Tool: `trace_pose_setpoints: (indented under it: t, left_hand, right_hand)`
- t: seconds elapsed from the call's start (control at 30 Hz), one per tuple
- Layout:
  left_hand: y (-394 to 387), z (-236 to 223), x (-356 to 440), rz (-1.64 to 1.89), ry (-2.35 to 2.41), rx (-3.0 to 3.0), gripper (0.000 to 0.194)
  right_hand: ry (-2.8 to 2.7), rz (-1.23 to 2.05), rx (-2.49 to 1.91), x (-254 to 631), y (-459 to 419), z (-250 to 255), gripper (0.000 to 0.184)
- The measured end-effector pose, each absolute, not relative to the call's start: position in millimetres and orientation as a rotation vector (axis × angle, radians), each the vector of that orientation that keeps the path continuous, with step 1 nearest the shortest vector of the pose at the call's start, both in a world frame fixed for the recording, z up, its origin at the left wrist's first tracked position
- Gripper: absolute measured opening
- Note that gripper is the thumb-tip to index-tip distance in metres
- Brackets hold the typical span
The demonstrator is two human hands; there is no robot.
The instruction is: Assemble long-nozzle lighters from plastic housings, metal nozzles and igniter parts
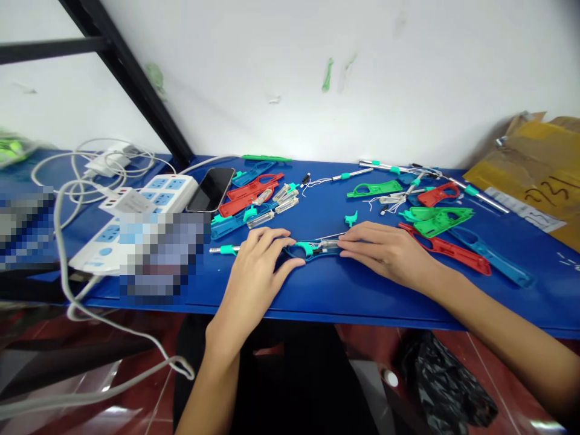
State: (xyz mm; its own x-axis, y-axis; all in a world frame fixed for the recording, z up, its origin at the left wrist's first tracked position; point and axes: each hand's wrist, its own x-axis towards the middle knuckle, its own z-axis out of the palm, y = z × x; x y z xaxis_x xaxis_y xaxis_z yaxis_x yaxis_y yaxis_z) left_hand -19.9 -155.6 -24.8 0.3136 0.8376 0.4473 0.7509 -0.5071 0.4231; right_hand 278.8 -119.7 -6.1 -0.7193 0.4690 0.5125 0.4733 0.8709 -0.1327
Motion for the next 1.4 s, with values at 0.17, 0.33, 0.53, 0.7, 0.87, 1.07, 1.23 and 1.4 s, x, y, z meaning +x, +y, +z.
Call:
trace_pose_setpoints:
  t: [0.17, 0.33, 0.53, 0.7, 0.87, 1.07, 1.23, 1.4]
  left_hand:
    - [-153.2, -26.8, -21.0, 0.984, 1.472, 2.384, 0.024]
    - [-151.1, -28.4, -22.6, 1.009, 1.444, 2.383, 0.023]
    - [-148.9, -29.8, -27.7, 1.019, 1.349, 2.348, 0.019]
    - [-146.4, -29.0, -29.8, 1.124, 1.330, 2.269, 0.024]
    - [-143.8, -30.1, -32.1, 1.336, 1.370, 2.187, 0.023]
    - [-140.3, -36.8, -35.7, 1.377, 1.475, 2.143, 0.032]
    - [-143.0, -34.1, -30.9, 1.209, 1.458, 2.231, 0.031]
    - [-145.3, -31.1, -25.5, 1.012, 1.494, 2.331, 0.035]
  right_hand:
    - [-2.504, -0.001, -0.712, 284.4, -127.6, -12.0, 0.029]
    - [-2.502, -0.052, -0.747, 281.4, -127.8, -16.1, 0.033]
    - [-2.386, 0.092, -0.863, 288.9, -114.8, -9.7, 0.035]
    - [-2.038, -0.062, -1.106, 321.8, -93.2, 1.1, 0.034]
    - [-2.252, -0.089, -1.154, 341.3, -54.3, 27.2, 0.032]
    - [-2.278, -0.109, -1.289, 344.1, -10.9, 35.1, 0.044]
    - [-2.323, -0.062, -1.469, 362.0, -12.8, 13.2, 0.038]
    - [-2.394, 0.035, -1.573, 361.8, -14.5, 5.5, 0.036]
